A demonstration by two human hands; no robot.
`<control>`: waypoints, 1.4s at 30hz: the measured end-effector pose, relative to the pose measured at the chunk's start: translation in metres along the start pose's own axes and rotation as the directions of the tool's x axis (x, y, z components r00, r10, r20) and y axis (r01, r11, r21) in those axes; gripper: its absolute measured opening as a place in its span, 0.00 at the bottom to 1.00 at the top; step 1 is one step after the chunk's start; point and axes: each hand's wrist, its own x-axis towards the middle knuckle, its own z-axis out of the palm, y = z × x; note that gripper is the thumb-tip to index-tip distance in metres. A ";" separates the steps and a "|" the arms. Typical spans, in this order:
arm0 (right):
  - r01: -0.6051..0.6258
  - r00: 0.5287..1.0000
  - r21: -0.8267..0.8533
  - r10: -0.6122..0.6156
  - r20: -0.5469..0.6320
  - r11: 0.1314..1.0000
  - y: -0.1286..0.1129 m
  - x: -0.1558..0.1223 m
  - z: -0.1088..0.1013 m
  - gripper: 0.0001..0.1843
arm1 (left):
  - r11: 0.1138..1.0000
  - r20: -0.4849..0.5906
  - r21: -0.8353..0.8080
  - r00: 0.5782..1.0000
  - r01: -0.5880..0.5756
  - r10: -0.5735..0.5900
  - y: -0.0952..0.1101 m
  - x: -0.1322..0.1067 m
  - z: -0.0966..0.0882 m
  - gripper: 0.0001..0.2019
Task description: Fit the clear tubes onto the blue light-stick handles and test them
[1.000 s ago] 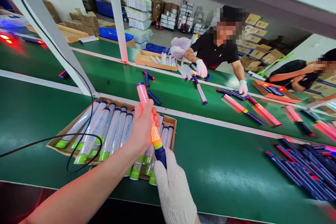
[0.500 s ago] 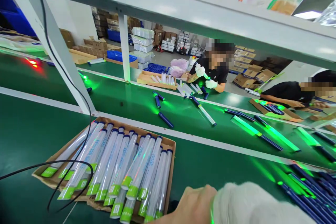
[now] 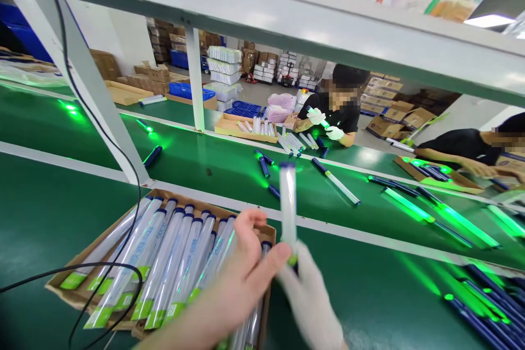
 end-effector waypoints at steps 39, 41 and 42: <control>-0.227 0.902 0.023 0.201 0.382 0.974 0.003 -0.156 0.042 0.36 | 0.272 0.039 -0.948 0.906 0.167 -0.421 -0.004 0.032 -0.004 0.09; -0.232 0.912 0.021 0.210 0.353 0.972 0.006 -0.153 0.041 0.41 | 0.260 0.022 -0.954 0.903 0.146 -0.429 -0.004 0.030 -0.002 0.10; -0.234 0.919 0.017 0.216 0.331 0.972 0.007 -0.152 0.040 0.42 | 0.260 0.014 -0.956 0.903 0.138 -0.430 -0.004 0.030 -0.002 0.10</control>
